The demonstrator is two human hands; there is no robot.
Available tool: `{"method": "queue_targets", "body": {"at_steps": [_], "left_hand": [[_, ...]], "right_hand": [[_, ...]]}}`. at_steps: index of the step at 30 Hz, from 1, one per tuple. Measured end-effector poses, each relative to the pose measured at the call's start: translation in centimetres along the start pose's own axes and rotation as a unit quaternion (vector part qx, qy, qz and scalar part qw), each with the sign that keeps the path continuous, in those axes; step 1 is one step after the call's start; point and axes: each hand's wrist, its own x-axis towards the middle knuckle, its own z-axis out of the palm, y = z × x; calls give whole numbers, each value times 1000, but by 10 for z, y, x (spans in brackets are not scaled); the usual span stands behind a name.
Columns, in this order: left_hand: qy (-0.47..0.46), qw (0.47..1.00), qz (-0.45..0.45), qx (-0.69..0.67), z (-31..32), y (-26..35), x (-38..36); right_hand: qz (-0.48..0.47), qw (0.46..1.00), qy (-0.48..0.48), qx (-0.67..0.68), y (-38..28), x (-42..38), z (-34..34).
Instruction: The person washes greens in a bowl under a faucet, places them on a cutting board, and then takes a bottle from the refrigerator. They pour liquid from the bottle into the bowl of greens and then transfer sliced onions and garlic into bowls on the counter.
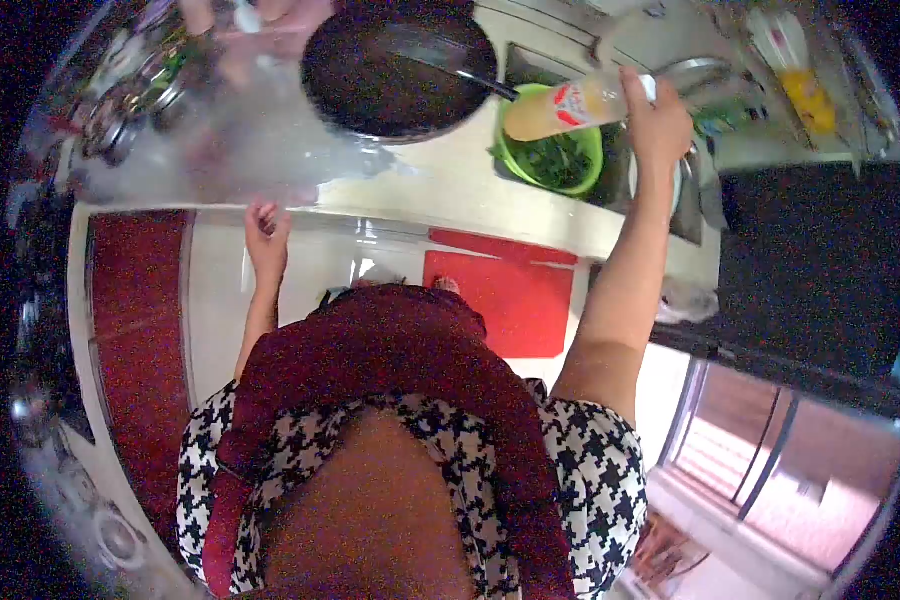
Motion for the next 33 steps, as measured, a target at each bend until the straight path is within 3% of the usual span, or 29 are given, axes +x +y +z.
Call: {"method": "queue_targets", "body": {"at_steps": [3,6,11,16,18,19,21,26,27,29,33], "left_hand": [[-36,997,56,-24,12,29,16],[-56,991,119,-41,47,60,-4],[-84,985,143,-54,125,97,-19],[-178,965,183,66,232,129,-61],[-233,924,252,171,267,134,-66],[-260,917,208,222,281,141,-68],[-233,885,269,300,306,146,-67],[-283,824,286,398,350,128,-46],[-269,822,292,409,358,121,-45],[-305,837,239,386,370,124,-45],[-292,856,262,338,383,122,-53]], "right_hand": [[100,993,23,-66,51,3,-33],[195,976,55,-75,146,-17,-53],[239,963,79,-100,254,-13,-40],[213,966,5,-146,361,10,1],[204,965,-34,-160,366,25,13],[200,966,-29,-159,364,30,16],[188,973,-65,-121,366,42,13],[206,973,-12,-102,431,35,62],[213,972,0,-98,440,30,70],[134,978,16,-161,456,16,94],[114,978,-125,-125,488,-23,132]]}}
